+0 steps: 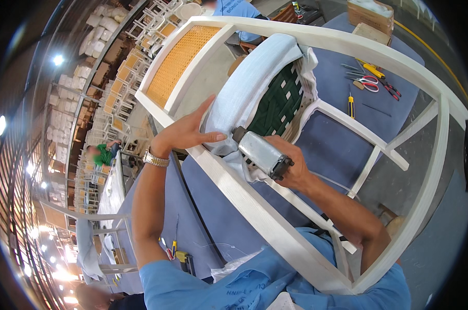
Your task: The person staples and smooths white fabric over a chair seat frame using a staple gun and a yellow utility knife. They repeatedly reposition the chair, trim excess fabric, and press the material into place while working at a table in a workshop.
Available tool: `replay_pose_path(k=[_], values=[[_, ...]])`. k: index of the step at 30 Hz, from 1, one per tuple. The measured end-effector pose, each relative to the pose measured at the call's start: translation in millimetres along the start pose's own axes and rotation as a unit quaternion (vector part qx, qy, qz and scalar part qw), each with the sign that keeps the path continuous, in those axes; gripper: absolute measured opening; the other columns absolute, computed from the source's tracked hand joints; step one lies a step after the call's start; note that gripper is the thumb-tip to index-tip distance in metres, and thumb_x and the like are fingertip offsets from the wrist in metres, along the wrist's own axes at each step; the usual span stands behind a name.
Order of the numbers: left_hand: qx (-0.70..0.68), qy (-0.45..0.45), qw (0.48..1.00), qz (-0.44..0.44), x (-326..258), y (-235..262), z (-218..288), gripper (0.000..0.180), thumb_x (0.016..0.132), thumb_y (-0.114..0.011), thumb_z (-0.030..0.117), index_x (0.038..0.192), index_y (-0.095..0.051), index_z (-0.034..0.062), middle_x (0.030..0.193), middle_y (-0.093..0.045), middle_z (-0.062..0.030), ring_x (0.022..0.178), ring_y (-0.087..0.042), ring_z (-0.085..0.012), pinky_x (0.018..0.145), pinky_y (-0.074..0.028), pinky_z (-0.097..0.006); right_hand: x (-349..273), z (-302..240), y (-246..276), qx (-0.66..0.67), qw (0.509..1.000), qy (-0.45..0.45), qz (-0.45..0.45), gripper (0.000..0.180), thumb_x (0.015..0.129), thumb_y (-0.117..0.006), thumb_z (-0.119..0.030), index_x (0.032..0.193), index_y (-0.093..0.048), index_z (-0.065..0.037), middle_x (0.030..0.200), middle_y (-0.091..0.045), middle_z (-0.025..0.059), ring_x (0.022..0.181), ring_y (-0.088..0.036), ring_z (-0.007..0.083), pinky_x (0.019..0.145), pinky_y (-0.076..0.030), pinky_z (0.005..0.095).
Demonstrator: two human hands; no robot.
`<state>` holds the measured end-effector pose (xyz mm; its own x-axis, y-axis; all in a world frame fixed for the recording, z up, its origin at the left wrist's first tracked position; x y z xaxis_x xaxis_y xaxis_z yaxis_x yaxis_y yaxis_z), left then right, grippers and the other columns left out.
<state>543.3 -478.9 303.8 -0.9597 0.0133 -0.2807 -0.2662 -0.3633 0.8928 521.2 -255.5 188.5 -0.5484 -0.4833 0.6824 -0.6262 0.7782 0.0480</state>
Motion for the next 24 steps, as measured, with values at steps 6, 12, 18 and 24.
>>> replay_pose_path(k=[6, 12, 18, 24], values=[[0.072, 0.022, 0.996, 0.043, -2.5, -17.6, 10.2, 0.116, 0.076, -0.077, 0.046, 0.161, -0.011, 0.0015, 0.139, -0.052, -0.0374, 0.126, -0.057, -0.0479, 0.107, -0.046, -0.044, -3.3, 5.7, -10.8, 0.014, 0.999, -0.032, -0.021, 0.062, 0.073, -0.080, -0.007, 0.132, -0.061, -0.002, 0.124, -0.068, 0.0168, 0.110, -0.068, 0.0325, 0.094, -0.055, 0.0360], [0.110, 0.055, 0.990, 0.062, -1.6, -22.2, 4.0, 0.117, 0.073, -0.075, 0.043, 0.162, -0.009, 0.0043, 0.130, -0.056, -0.0371, 0.118, -0.059, -0.0504, 0.101, -0.049, -0.048, -5.9, 4.2, -14.4, 0.021, 0.998, -0.049, -0.024, 0.059, 0.074, -0.079, -0.008, 0.130, -0.062, -0.001, 0.122, -0.068, 0.0163, 0.108, -0.068, 0.0317, 0.093, -0.055, 0.0365], [0.107, 0.045, 0.992, 0.058, 0.7, -25.9, 3.4, 0.119, 0.072, -0.077, 0.041, 0.161, -0.007, 0.0032, 0.132, -0.054, -0.0385, 0.119, -0.059, -0.0507, 0.102, -0.049, -0.048, -4.2, 1.2, -13.0, -0.015, 0.999, -0.044, -0.028, 0.063, 0.073, -0.079, -0.009, 0.133, -0.061, -0.004, 0.120, -0.068, 0.0154, 0.106, -0.068, 0.0341, 0.089, -0.056, 0.0382], [0.083, 0.018, 0.995, 0.044, 1.7, -22.2, 1.5, 0.121, 0.071, -0.079, 0.036, 0.160, -0.005, -0.0009, 0.143, -0.045, -0.0383, 0.131, -0.051, -0.0482, 0.110, -0.042, -0.045, -0.9, 3.5, -14.0, -0.026, 0.994, -0.085, -0.057, 0.064, 0.072, -0.080, -0.009, 0.132, -0.061, -0.005, 0.118, -0.068, 0.0145, 0.102, -0.068, 0.0337, 0.086, -0.057, 0.0393]])
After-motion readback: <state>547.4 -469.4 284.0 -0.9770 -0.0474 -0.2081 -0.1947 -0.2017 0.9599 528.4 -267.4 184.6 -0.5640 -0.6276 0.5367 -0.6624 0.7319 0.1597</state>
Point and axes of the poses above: each hand's wrist, its own x-axis towards the middle knuckle, its own y-axis out of the back of the hand, z = x × y, the point moved 7 cm from there along x, towards the middle knuckle
